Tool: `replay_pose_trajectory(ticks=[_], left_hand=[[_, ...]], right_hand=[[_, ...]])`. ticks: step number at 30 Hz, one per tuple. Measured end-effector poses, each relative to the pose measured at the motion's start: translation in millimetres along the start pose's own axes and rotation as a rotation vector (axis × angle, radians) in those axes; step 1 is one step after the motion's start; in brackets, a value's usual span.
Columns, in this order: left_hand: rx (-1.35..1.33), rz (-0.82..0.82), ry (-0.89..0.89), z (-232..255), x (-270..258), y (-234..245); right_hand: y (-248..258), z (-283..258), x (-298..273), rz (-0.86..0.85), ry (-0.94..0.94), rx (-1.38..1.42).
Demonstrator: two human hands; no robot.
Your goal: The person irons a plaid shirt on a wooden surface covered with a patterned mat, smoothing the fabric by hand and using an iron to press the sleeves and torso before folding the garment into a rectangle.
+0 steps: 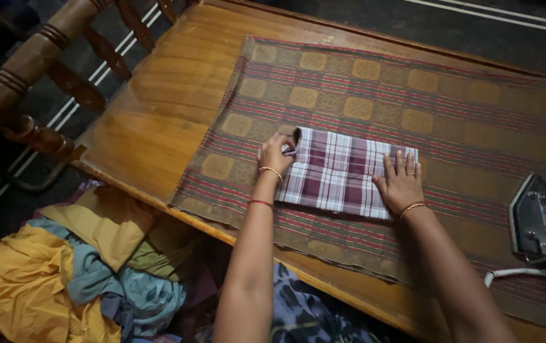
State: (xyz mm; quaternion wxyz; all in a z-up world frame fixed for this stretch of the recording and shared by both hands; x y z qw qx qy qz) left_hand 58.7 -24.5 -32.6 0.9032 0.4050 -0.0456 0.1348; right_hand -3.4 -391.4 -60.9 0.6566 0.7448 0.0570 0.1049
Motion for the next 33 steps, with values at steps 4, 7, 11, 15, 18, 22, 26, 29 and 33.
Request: replay_pose_trajectory(ticks=[4, 7, 11, 15, 18, 22, 26, 29, 33], left_hand=[[0.005, -0.016, -0.073, 2.0, -1.6, 2.4], [-0.075, -0.126, -0.027, -10.1, 2.7, -5.3], [-0.205, -0.094, 0.096, -24.2, 5.1, -0.7], [-0.132, -0.139, 0.207, -31.4, 4.8, 6.3], [-0.078, -0.159, 0.089, -21.0, 1.9, 7.8], [0.033, -0.092, -0.172, 1.2, -5.2, 12.1], [0.115, -0.197, -0.012, 17.1, -8.8, 23.4], [0.242, -0.267, 0.146, 28.3, -12.8, 31.7], [0.386, -0.209, 0.023, 42.1, -16.8, 30.5]], right_hand=[[1.6, -0.6, 1.0, -0.006, -0.001, 0.0], [1.7, -0.7, 3.5, -0.045, -0.017, -0.011], [2.1, -1.9, 1.0, -0.039, -0.024, -0.017], [2.3, -1.2, 2.3, -0.054, -0.017, -0.004], [1.9, -0.9, 2.4, -0.043, -0.02, -0.013], [-0.4, -0.9, 0.7, -0.025, -0.015, -0.026], [0.2, -1.0, 1.1, -0.007, -0.009, -0.048], [1.3, -2.6, -0.1, -0.003, -0.006, -0.027], [1.6, -2.5, 0.9, -0.005, -0.002, -0.028]])
Point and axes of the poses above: each hand's wrist, its own x-axis towards the middle knuckle, its own y-axis out of the back of the hand, z = x × y, the point moved 5 cm from there along x, towards the middle knuckle, and after that the axes turned 5 degrees about y, right-handed, at the moved point
